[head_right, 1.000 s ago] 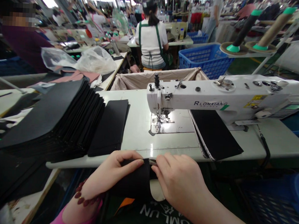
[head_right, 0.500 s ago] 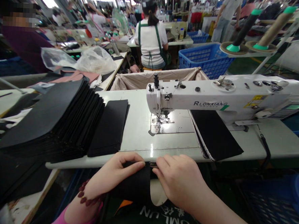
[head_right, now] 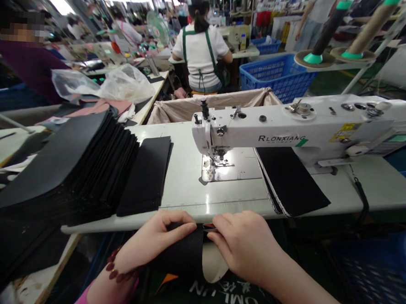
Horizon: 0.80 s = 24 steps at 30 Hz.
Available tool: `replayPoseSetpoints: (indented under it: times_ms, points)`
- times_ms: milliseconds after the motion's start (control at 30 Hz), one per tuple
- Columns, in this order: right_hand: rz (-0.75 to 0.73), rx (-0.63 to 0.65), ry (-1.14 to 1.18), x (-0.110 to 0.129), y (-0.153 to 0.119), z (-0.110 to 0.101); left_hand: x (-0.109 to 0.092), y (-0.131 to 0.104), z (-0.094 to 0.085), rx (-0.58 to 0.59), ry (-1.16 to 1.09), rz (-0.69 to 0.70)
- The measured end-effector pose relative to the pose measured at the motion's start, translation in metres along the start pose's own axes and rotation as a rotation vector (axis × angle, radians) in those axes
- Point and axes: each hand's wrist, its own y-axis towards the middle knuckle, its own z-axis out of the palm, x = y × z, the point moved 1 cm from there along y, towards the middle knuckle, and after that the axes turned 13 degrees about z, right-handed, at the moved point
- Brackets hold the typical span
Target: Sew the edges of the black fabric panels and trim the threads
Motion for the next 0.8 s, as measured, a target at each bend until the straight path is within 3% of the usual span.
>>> replayPoseSetpoints:
  times_ms: [300,500,600,700,800]
  points:
    - [-0.019,-0.013,0.021,-0.006,0.0,0.005,0.003,0.003,0.003,0.014,-0.007,-0.019]
    - [-0.013,0.031,0.182,-0.01,0.004,0.01,0.004,0.003,0.002,0.033,-0.044,-0.043]
    - [0.013,0.08,0.438,-0.012,0.005,0.022,0.005,0.002,0.003,0.048,-0.061,-0.056]
    - [0.073,0.122,0.931,-0.01,0.004,0.036,0.008,0.003,0.007,0.046,-0.053,-0.067]
    - [0.101,0.017,1.467,-0.009,0.005,0.04,0.014,0.006,0.008,-0.009,-0.02,-0.067]
